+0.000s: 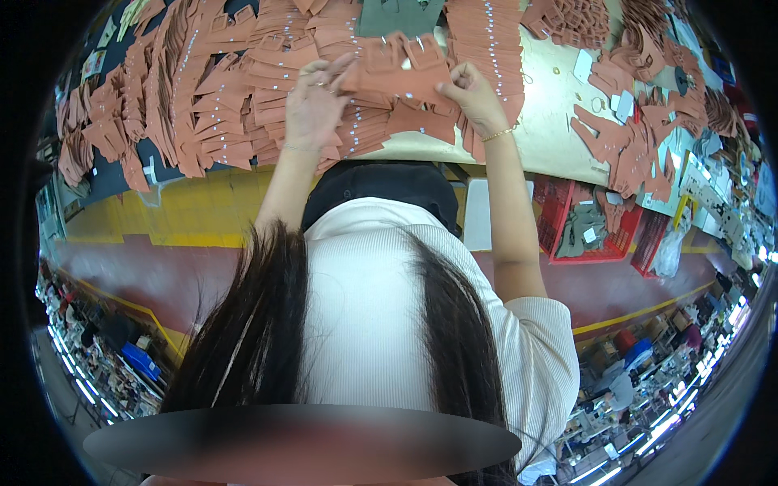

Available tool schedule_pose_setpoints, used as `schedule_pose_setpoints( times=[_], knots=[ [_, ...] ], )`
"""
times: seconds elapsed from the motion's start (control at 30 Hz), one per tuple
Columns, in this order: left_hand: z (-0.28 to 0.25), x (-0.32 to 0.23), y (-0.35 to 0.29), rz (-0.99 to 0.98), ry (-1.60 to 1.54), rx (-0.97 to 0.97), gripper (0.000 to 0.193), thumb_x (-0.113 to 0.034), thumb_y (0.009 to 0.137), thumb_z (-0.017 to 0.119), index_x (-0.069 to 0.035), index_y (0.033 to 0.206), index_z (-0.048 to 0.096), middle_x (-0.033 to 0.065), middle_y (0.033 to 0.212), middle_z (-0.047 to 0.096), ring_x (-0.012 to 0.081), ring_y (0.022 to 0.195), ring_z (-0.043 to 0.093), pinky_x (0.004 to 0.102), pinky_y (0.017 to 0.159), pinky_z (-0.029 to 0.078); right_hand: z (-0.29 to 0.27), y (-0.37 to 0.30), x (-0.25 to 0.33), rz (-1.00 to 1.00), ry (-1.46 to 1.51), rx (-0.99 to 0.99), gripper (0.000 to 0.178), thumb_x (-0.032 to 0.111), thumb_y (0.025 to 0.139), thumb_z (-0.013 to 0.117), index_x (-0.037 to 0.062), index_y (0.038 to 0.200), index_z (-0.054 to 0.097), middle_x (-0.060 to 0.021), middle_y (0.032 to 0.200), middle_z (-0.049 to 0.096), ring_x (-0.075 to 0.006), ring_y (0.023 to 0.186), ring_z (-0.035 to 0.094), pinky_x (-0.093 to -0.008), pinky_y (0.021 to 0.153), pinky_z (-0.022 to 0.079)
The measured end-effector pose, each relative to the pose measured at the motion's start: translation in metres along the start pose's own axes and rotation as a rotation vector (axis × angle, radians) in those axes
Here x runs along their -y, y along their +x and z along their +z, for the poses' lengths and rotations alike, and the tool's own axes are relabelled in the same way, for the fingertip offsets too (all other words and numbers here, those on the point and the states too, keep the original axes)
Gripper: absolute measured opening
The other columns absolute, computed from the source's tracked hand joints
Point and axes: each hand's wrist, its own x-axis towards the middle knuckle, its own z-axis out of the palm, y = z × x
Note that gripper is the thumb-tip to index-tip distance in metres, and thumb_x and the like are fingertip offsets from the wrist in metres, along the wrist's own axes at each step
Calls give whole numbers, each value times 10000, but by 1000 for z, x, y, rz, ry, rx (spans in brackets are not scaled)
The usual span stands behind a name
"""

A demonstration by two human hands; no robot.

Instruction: The person repeatedly picks up small terracotta-colored fabric pieces with white dots from a table and stacks them into neat piles. The person also moves some pieces aside to reach others and occasionally adjusts the alignment of the stacks.

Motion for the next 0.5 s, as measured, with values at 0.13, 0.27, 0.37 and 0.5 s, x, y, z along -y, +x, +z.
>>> schedule_pose_setpoints(
  times=[0.13, 0.27, 0.37, 0.5],
  knots=[
    [-58, -30, -27, 54, 563, -333, 197, -195, 934, 485, -87, 1098, 481, 155, 1184, 561, 246, 1097, 558, 354, 891, 444, -29, 15, -82, 155, -467, -132, 220, 60, 766, 665, 64, 853, 463, -20, 773, 557, -94, 703, 550, -244, 641, 477],
    [-120, -64, -73, -29, 590, -455, 192, -198, 941, 465, -88, 1098, 480, 129, 1124, 597, 232, 1001, 605, 333, 817, 468, -44, 28, -123, 166, -703, -224, 272, 94, 730, 676, 24, 912, 487, -64, 779, 584, -139, 666, 569, -275, 616, 481],
    [-154, -64, -97, -108, 372, -578, 233, -231, 924, 470, -73, 1095, 489, 117, 1018, 617, 239, 939, 617, 351, 760, 482, -43, 31, -127, 54, -833, -249, 306, 124, 732, 672, 10, 958, 501, -101, 796, 610, -177, 661, 595, -306, 621, 488],
    [-178, -38, -113, -256, 119, -643, 242, -231, 924, 450, -65, 1082, 527, 135, 1042, 606, 276, 975, 600, 381, 802, 481, -32, 26, -115, 83, -1001, -318, 344, 203, 715, 663, 25, 971, 517, -214, 885, 635, -366, 845, 622, -407, 763, 476]
  ],
)
